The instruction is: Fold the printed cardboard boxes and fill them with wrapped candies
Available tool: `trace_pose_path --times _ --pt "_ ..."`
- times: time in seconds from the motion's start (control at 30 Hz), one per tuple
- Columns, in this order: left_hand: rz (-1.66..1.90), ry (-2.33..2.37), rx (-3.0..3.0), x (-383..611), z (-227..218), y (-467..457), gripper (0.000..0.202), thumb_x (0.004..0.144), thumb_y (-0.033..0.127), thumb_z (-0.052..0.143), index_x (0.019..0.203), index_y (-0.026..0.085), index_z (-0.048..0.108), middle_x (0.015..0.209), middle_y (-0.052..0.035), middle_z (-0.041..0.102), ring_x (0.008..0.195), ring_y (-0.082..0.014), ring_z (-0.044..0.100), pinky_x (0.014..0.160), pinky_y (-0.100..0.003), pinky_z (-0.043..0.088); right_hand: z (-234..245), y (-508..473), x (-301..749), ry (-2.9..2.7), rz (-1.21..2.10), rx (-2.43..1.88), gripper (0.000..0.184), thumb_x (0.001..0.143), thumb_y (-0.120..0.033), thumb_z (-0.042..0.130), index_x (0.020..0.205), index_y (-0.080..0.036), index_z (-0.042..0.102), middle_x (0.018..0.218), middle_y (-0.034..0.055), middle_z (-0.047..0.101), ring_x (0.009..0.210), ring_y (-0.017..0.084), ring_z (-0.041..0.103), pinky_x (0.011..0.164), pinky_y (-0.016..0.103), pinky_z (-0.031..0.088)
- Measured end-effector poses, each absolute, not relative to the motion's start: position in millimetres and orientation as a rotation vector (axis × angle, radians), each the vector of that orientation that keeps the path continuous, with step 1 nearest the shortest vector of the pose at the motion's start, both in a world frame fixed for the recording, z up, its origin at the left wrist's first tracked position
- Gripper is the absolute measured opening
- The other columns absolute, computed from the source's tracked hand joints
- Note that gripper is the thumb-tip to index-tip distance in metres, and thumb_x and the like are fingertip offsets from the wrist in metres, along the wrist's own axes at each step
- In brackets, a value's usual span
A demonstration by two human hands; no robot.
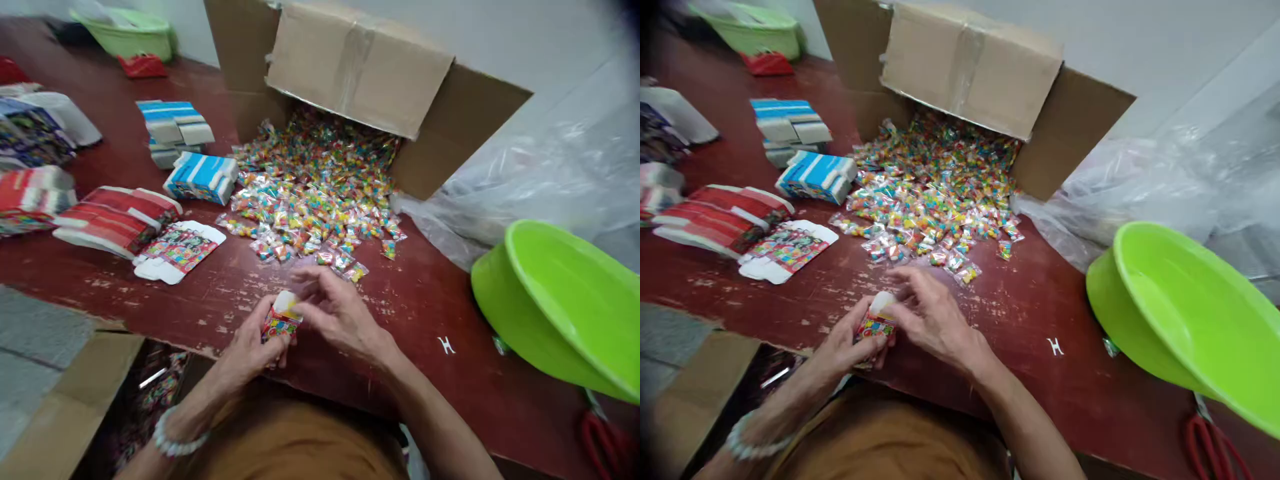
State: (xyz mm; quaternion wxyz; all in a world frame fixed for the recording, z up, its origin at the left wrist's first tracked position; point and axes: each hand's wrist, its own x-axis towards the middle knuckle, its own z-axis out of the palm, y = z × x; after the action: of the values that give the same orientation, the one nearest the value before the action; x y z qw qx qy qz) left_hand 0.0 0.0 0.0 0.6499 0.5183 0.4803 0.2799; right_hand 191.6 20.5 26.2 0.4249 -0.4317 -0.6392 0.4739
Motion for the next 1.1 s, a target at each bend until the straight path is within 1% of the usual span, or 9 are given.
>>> trace_pose_path --times 0.1,0.17,0.33,0.5,0.63,0.77,0.87,1.0,1.1 --pt "0.723 1.058 1.120 2 1 -3 0.039 0.083 0.033 0.068 0.114 0.020 0.049 0.075 0.0022 0.068 0.054 -0.0107 0.059 0.054 -0.023 0.045 21 25 199 -1.401 1.177 -1.165 0.019 0.085 -0.024 0.068 0.103 -0.022 0.065 0.095 0.0014 0.067 0.082 0.014 0.062 0.078 0.029 0.051" --pt "0.781 1.026 1.017 4 3 -5 0.041 0.082 0.039 0.070 0.114 0.020 0.051 0.075 0.0011 0.069 0.054 -0.0115 0.060 0.054 -0.023 0.046 18 25 201 -1.295 1.255 -1.177 0.016 0.083 -0.027 0.070 0.097 -0.021 0.065 0.089 0.0003 0.066 0.079 0.013 0.061 0.077 0.028 0.051" --pt "0.846 1.007 0.625 12 8 -6 0.053 0.081 0.062 0.063 0.109 0.017 0.061 0.071 -0.0038 0.072 0.051 -0.0168 0.063 0.050 -0.028 0.051 11 21 193 -1.067 1.626 -1.108 0.040 0.069 -0.035 0.086 0.099 -0.021 0.064 0.088 -0.0011 0.066 0.073 0.012 0.061 0.070 0.026 0.051" --pt "0.818 1.001 0.671 15 5 -4 0.046 0.077 0.055 0.073 0.096 0.013 0.068 0.066 -0.0045 0.071 0.048 -0.0143 0.060 0.045 -0.024 0.051 4 17 180 -1.031 1.886 -1.029 0.048 0.065 -0.046 0.088 0.097 -0.020 0.064 0.078 -0.0026 0.065 0.054 0.010 0.059 0.054 0.025 0.050" --pt "0.813 0.949 0.612 12 5 -2 0.041 0.078 0.052 0.076 0.098 0.018 0.066 0.065 -0.0026 0.072 0.049 -0.0150 0.063 0.045 -0.023 0.052 3 11 175 -1.239 1.417 -1.067 0.027 0.078 -0.044 0.079 0.077 -0.020 0.069 0.082 0.0017 0.070 0.062 0.014 0.064 0.061 0.029 0.054" --pt "0.721 0.847 0.416 12 12 2 0.053 0.081 0.062 0.068 0.114 0.021 0.063 0.066 -0.0036 0.073 0.045 -0.0202 0.066 0.044 -0.031 0.055 9 6 178 -1.613 1.030 -1.008 0.013 0.090 -0.029 0.067 0.084 -0.022 0.077 0.089 0.0056 0.076 0.086 0.019 0.069 0.083 0.035 0.053" --pt "0.742 0.819 0.369 14 16 3 0.065 0.082 0.063 0.066 0.128 0.019 0.060 0.068 -0.0037 0.073 0.043 -0.0209 0.066 0.045 -0.032 0.055 13 7 177 -1.533 1.226 -1.115 0.014 0.087 -0.030 0.068 0.084 -0.020 0.076 0.089 0.0059 0.075 0.074 0.016 0.068 0.071 0.032 0.054" --pt "0.820 0.853 0.397 14 14 0 0.073 0.081 0.066 0.066 0.132 0.014 0.062 0.074 -0.0075 0.075 0.045 -0.0167 0.064 0.045 -0.025 0.051 15 13 171 -1.074 1.648 -1.225 0.026 0.070 -0.037 0.084 0.075 -0.015 0.071 0.073 0.0020 0.072 0.052 0.011 0.060 0.053 0.026 0.051" --pt "0.830 0.903 0.436 13 10 -2 0.078 0.078 0.069 0.067 0.132 0.013 0.065 0.074 -0.0088 0.076 0.047 -0.0167 0.064 0.045 -0.023 0.049 18 17 168 -0.935 1.752 -1.126 0.029 0.065 -0.035 0.087 0.071 -0.014 0.068 0.082 0.0042 0.075 0.049 0.008 0.059 0.050 0.024 0.049"
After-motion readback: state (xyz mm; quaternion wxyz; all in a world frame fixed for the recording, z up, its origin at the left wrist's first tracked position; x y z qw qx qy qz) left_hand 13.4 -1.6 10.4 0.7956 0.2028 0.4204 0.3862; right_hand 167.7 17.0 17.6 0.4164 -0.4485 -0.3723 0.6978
